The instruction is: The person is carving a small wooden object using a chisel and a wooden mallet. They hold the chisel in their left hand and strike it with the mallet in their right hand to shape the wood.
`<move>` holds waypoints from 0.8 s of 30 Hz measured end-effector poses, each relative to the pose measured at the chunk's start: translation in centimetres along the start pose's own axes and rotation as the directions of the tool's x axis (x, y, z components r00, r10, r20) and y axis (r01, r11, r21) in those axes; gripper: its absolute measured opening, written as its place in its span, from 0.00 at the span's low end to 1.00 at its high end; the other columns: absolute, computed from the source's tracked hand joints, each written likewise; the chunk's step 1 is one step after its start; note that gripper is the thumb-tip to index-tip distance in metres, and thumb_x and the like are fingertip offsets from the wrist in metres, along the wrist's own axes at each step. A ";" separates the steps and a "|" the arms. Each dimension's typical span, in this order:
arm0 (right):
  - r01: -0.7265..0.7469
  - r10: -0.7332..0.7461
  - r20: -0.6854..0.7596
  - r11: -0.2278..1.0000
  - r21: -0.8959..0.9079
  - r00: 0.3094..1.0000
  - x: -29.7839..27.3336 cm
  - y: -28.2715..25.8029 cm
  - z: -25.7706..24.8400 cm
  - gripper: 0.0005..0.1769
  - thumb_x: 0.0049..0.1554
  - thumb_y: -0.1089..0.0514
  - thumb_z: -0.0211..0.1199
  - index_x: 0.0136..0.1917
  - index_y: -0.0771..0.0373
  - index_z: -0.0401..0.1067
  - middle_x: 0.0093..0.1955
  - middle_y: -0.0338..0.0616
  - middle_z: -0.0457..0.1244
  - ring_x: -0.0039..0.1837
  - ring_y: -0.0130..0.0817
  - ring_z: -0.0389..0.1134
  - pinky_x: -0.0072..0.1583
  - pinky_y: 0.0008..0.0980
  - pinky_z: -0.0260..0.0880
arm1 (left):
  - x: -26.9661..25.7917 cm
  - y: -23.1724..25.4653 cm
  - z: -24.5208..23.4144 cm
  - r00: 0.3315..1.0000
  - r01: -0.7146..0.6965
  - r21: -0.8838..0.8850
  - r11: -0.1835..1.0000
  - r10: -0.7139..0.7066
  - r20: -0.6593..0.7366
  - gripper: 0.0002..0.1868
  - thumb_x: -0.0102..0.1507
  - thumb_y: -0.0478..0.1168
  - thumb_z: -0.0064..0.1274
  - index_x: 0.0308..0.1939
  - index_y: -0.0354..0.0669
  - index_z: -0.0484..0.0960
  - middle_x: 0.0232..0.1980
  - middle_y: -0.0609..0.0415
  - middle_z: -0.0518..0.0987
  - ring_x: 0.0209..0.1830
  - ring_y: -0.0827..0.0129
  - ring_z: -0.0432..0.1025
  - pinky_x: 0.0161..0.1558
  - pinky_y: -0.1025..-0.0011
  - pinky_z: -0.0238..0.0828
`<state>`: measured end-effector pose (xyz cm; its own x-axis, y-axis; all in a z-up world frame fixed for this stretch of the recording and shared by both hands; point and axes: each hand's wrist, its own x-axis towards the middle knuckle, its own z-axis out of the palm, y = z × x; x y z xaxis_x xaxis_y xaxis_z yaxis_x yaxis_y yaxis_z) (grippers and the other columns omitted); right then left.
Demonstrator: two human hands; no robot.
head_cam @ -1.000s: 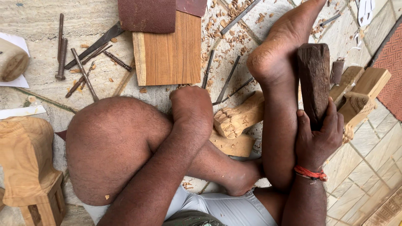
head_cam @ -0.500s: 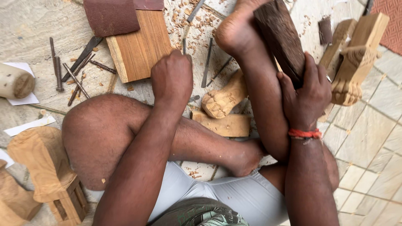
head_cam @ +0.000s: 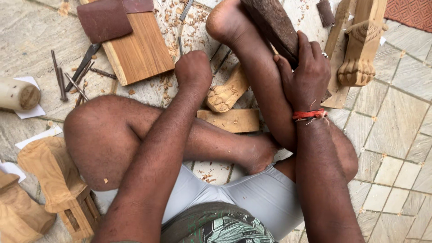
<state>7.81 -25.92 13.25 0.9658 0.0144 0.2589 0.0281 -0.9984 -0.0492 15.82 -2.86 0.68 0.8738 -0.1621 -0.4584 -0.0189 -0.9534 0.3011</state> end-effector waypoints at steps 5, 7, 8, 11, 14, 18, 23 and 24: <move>0.035 -0.036 -0.026 0.999 -0.031 0.999 -0.5 1.0 0.7 0.37 0.61 0.45 0.77 0.74 0.63 0.66 0.57 0.49 0.64 0.54 0.48 0.68 0.55 0.48 0.67 | -3.0 -3.2 -3.5 1.000 -0.004 -0.156 0.988 0.000 -0.020 0.07 0.68 0.30 0.51 0.41 0.42 0.84 0.38 0.50 0.83 0.38 0.65 0.78 0.39 0.62 0.81; 0.048 -0.051 -0.064 0.998 -0.050 0.997 -0.6 1.6 1.2 0.36 0.61 0.46 0.77 0.74 0.63 0.66 0.59 0.48 0.65 0.55 0.45 0.68 0.56 0.47 0.68 | -4.8 -4.6 -5.5 0.995 0.000 -0.452 0.892 0.047 0.093 0.23 0.59 0.40 0.65 0.57 0.45 0.76 0.41 0.53 0.83 0.38 0.68 0.79 0.46 0.64 0.77; 0.051 -0.055 -0.084 0.997 -0.055 0.995 -0.8 1.8 1.4 0.37 0.62 0.46 0.77 0.75 0.64 0.65 0.61 0.48 0.65 0.56 0.44 0.68 0.57 0.45 0.69 | -5.7 -5.0 -6.2 0.986 -0.063 -0.531 0.845 0.137 0.101 0.21 0.61 0.41 0.63 0.57 0.48 0.78 0.41 0.53 0.84 0.38 0.68 0.80 0.45 0.66 0.78; 0.073 -0.065 -0.233 0.997 0.027 0.970 -0.8 1.9 0.9 0.36 0.63 0.49 0.73 0.77 0.62 0.63 0.67 0.44 0.65 0.65 0.39 0.70 0.65 0.39 0.72 | -7.4 -5.2 -7.5 0.928 -0.282 -0.683 0.674 0.372 -0.016 0.14 0.66 0.42 0.59 0.56 0.51 0.80 0.43 0.55 0.86 0.42 0.70 0.82 0.45 0.70 0.82; -0.056 0.163 -0.228 0.908 0.416 0.960 -2.0 0.7 -1.6 0.34 0.65 0.50 0.73 0.77 0.66 0.65 0.60 0.47 0.61 0.59 0.36 0.62 0.60 0.35 0.66 | -7.6 -3.7 -7.3 0.838 -0.510 -0.635 0.580 0.503 -0.213 0.09 0.69 0.41 0.58 0.53 0.48 0.81 0.47 0.56 0.87 0.47 0.72 0.84 0.46 0.70 0.83; -0.161 0.277 -0.056 0.697 0.699 0.959 -5.1 -2.5 -5.5 0.34 0.72 0.46 0.68 0.80 0.66 0.61 0.62 0.45 0.62 0.53 0.30 0.62 0.53 0.29 0.65 | -6.9 -2.4 -6.7 0.835 -0.501 -0.592 0.631 0.532 -0.138 0.10 0.69 0.40 0.55 0.54 0.48 0.76 0.43 0.58 0.87 0.44 0.74 0.83 0.42 0.70 0.83; -0.223 0.277 0.099 0.463 0.858 0.956 -7.2 -4.6 -6.2 0.34 0.77 0.44 0.64 0.84 0.66 0.58 0.64 0.41 0.64 0.50 0.24 0.65 0.49 0.23 0.69 | -6.8 -2.6 -6.1 0.796 -0.579 -0.518 0.630 0.574 -0.192 0.10 0.71 0.37 0.54 0.55 0.46 0.74 0.43 0.56 0.85 0.44 0.72 0.82 0.45 0.69 0.81; -0.235 0.278 0.118 0.441 0.866 0.953 -7.4 -4.7 -6.0 0.34 0.77 0.44 0.64 0.84 0.66 0.58 0.63 0.41 0.64 0.50 0.25 0.65 0.49 0.23 0.69 | -6.8 -2.7 -6.0 0.779 -0.604 -0.518 0.605 0.585 -0.225 0.09 0.71 0.37 0.54 0.55 0.45 0.74 0.44 0.55 0.84 0.46 0.72 0.82 0.45 0.70 0.81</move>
<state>-0.97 -21.67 17.37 0.9590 -0.2570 0.1198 0.0086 -0.3958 -0.9183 12.82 2.31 8.01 0.7792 -0.6267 0.0073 -0.2875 -0.3470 0.8927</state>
